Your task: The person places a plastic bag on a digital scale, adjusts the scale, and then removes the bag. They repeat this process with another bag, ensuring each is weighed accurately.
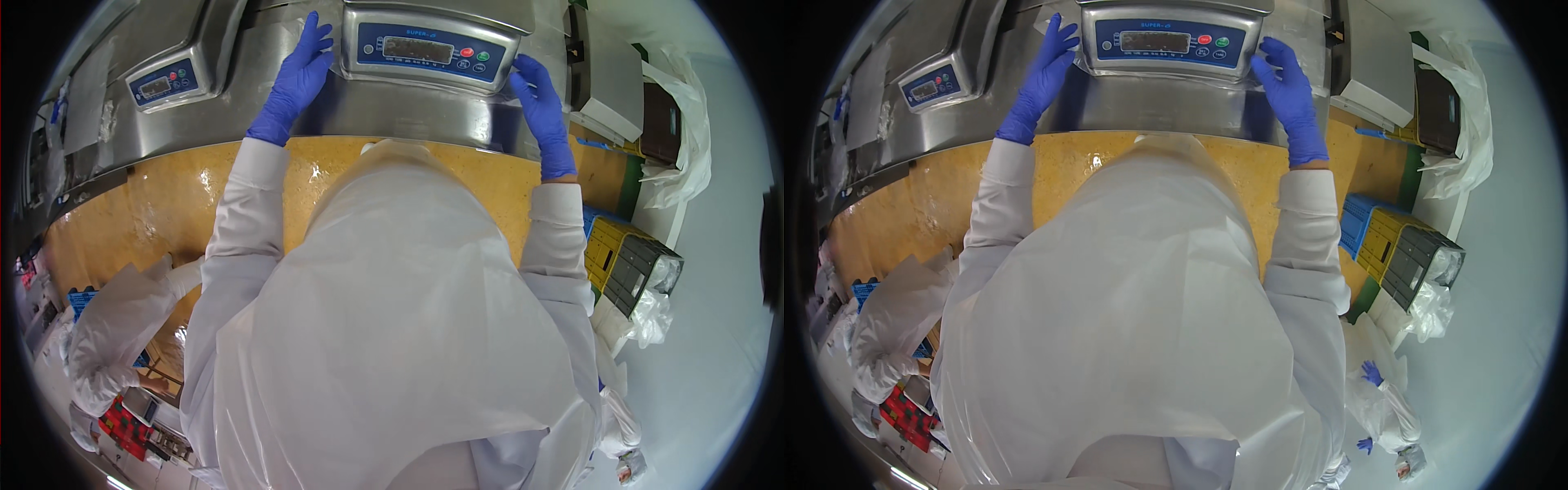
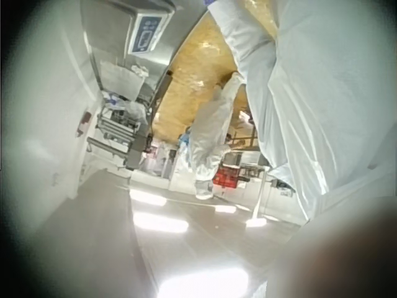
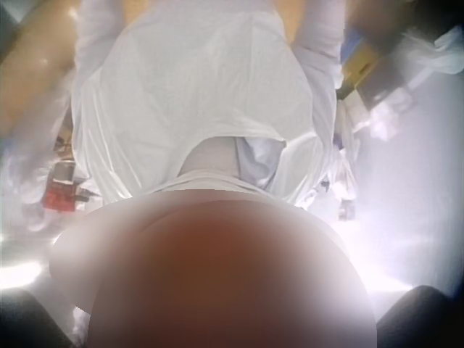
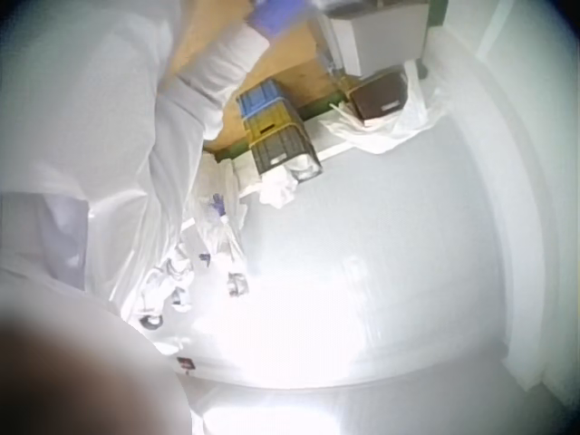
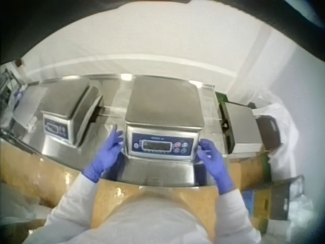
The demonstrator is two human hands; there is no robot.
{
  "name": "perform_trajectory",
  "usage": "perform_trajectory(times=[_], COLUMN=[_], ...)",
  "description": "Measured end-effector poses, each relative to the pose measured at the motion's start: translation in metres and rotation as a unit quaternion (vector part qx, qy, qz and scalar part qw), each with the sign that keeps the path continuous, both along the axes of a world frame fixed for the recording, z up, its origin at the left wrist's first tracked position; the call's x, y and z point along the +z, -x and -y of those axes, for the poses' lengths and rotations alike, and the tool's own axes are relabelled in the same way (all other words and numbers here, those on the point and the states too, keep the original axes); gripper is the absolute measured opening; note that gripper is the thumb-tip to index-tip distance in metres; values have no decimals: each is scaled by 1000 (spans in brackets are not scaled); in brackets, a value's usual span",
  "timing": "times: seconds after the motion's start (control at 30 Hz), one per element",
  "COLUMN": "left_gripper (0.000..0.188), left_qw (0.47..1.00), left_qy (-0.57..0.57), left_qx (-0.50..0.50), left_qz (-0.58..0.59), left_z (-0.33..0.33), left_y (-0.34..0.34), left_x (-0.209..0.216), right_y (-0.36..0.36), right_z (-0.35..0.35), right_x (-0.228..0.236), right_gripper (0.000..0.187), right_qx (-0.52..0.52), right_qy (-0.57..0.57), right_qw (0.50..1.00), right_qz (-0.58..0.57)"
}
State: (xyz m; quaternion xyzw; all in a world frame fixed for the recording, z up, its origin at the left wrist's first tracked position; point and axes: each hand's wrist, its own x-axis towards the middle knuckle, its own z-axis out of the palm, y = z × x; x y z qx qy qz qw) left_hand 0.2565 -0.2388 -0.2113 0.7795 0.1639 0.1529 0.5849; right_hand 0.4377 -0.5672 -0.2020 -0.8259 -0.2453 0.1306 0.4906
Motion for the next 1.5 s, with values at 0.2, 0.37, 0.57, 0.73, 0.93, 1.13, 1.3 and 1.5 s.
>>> perform_trajectory(times=[0.2, 0.37, 0.57, 0.73, 0.93, 1.13, 1.3, 1.5], left_gripper=[51, 51, 58, 61, 63, 71, 78, 64], left_qw=[986, 988, 996, 997, 998, 996, 992, 977], left_qy=[-148, -118, -28, 8, 0, 60, 97, 206], left_qx=[11, 20, 22, 33, 33, 42, 55, 40], left_qz=[-74, -95, -84, -67, -51, -58, -53, -22], left_z=[16, 25, 25, 29, 30, 32, 35, 36], left_y=[17, 16, 9, 10, 12, 8, 5, -1], left_x=[18, 21, 10, 3, -2, -2, 4, 16], right_y=[2, -11, -24, -17, 30, 40, 26, 23], right_z=[29, 20, 6, 12, 17, -8, -21, -48], right_x=[6, 5, -10, 0, 30, 7, -2, 20], right_gripper=[28, 18, 17, 20, 45, 70, 70, 64], right_qx=[149, 74, 41, -220, -127, -61, -44, -114], right_qy=[282, 296, 324, 99, -47, -193, -106, -233], right_qw=[900, 901, 845, 898, 965, 957, 981, 922], right_qz=[298, 308, 423, 368, -226, -208, -157, -289])
